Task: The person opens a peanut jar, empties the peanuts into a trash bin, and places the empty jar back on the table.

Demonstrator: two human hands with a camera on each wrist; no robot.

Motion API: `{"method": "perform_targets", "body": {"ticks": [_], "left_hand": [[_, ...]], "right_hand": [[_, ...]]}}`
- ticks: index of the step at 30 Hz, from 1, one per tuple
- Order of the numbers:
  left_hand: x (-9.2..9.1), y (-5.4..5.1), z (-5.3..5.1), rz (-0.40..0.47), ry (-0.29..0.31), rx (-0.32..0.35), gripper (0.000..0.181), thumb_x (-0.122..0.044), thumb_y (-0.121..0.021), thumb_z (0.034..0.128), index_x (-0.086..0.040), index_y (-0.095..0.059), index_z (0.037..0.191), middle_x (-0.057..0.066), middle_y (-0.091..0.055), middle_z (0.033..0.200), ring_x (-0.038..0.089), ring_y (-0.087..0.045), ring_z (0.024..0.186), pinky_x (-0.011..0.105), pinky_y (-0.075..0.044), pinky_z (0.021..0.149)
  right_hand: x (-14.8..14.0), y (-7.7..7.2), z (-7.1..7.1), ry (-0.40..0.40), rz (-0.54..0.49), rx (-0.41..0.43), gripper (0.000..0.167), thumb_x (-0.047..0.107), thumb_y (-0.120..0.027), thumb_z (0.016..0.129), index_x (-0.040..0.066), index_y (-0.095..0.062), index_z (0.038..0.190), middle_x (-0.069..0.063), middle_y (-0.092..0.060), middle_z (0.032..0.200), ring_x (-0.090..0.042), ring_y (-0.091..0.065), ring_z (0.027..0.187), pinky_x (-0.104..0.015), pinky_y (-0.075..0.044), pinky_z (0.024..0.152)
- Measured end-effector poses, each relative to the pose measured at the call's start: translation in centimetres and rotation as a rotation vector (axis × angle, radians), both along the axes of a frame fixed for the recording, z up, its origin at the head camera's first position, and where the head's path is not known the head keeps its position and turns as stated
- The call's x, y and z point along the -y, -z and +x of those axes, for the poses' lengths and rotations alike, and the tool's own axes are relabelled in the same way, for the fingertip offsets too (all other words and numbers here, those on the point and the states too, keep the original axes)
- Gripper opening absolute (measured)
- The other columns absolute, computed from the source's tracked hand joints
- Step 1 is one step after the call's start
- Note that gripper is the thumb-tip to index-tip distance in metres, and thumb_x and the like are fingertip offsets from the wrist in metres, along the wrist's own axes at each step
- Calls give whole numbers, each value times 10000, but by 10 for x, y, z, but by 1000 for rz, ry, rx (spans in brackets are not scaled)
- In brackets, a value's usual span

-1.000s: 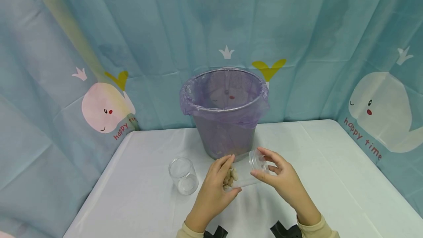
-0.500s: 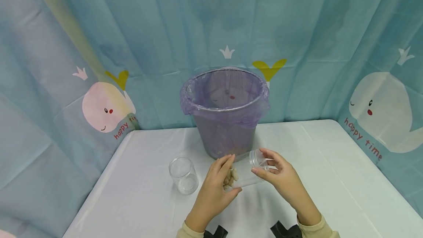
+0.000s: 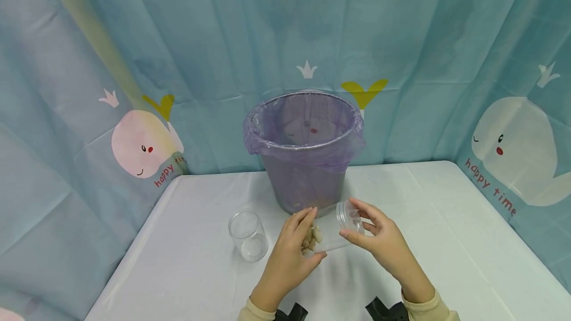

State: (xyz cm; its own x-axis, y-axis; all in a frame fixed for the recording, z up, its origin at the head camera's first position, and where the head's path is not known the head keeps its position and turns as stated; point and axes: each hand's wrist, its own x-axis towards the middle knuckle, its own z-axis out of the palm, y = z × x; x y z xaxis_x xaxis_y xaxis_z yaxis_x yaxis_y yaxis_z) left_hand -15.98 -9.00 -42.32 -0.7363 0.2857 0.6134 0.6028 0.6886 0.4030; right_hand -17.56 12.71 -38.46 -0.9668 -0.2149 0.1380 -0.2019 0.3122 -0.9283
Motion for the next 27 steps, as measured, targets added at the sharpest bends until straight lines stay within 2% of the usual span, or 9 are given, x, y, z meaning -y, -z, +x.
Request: {"method": "perform_targets", "body": {"ticks": [7, 14, 27], "left_hand": [[-1, 0, 0, 6, 19, 2, 970, -94, -939, 639, -84, -456, 1480, 123, -534, 1396, 247, -548, 1252, 360, -558, 996], [-2, -1, 0, 8, 24, 0, 966, -89, -941, 634, -80, -464, 1474, 121, -538, 1392, 236, -547, 1243, 353, -555, 998], [-1, -1, 0, 7, 22, 0, 968, -87, -942, 631, -83, -466, 1473, 121, -544, 1386, 241, -549, 1250, 357, -555, 1001]], "right_hand": [[1, 1, 0, 10, -4, -19, 703, 237, -737, 899, 85, -412, 1502, -129, -429, 1534, -326, -451, 1338, -497, -469, 1066], [2, 1, 0, 54, 21, 14, 677, 288, -742, 896, 92, -447, 1473, -115, -510, 1437, -279, -491, 1269, -504, -480, 1043], [1, -1, 1, 19, 16, -21, 679, 244, -759, 882, 86, -457, 1469, -120, -490, 1470, -288, -478, 1291, -547, -438, 1081]]}}
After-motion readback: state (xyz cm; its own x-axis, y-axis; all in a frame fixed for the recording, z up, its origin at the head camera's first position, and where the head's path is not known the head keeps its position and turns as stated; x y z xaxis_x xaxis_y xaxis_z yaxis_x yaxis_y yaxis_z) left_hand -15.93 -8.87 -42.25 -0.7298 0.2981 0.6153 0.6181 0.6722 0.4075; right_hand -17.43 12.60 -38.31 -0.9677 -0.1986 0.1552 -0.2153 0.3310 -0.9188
